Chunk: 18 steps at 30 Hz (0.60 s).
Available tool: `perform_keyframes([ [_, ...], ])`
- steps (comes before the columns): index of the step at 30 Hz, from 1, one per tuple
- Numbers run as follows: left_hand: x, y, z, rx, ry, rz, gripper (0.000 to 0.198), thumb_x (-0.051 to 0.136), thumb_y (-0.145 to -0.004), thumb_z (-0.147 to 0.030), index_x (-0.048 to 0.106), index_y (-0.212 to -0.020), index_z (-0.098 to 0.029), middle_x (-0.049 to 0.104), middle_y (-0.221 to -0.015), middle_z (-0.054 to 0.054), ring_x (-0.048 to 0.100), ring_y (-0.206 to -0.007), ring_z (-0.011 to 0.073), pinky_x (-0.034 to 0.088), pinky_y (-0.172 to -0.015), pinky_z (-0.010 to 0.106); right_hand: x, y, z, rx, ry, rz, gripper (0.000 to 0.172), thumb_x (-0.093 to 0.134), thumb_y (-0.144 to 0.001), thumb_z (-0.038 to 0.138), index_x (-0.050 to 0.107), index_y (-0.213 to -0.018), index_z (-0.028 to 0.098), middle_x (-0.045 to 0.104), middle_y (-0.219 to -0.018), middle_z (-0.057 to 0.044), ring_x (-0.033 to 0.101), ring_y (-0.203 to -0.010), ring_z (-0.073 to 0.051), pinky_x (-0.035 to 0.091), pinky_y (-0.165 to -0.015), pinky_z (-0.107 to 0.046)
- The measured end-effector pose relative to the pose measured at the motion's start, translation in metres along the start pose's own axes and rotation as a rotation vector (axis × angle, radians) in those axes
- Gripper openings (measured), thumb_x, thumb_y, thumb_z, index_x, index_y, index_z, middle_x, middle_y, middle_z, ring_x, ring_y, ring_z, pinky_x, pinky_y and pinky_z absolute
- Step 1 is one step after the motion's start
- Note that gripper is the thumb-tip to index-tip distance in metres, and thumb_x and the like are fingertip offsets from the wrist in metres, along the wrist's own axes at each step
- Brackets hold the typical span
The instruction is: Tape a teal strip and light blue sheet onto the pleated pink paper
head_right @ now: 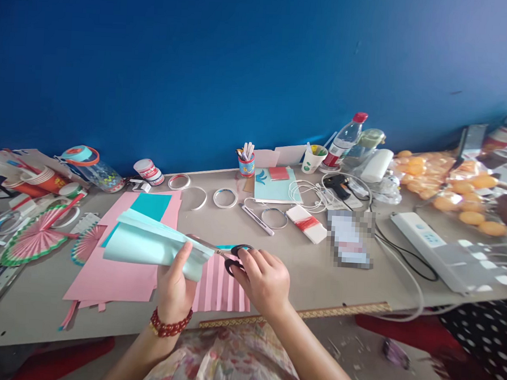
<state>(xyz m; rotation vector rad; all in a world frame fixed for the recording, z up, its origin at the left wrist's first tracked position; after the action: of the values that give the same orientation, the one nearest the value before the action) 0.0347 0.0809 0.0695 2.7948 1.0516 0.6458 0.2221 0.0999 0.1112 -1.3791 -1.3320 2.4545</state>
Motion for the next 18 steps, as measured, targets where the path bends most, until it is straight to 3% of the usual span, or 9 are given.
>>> perform_keyframes([
  [18,-0.0018,-0.0005,0.0024,-0.015,-0.018,0.015,0.043,0.08,-0.071,-0.04,0.07,-0.105,-0.016,0.071,-0.109,0.009,0.066,-0.104,0.028,0.051,-0.089,0.037,0.0049,0.0027,-0.0014,-0.006,0.02,0.019,0.014,0.058,-0.093,0.031,0.062,-0.097,0.017,0.069,-0.072,-0.003,0.059,-0.063,-0.015,0.038,-0.063,-0.027],
])
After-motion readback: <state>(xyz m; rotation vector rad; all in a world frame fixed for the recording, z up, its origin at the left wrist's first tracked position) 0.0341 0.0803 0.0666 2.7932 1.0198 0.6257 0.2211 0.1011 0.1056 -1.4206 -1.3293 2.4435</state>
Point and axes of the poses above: each hand's wrist, its own y-axis away from the middle knuckle, its own x-axis out of the palm, z = x × y, the point moved 7 cm from there along -y, towards the middle knuckle
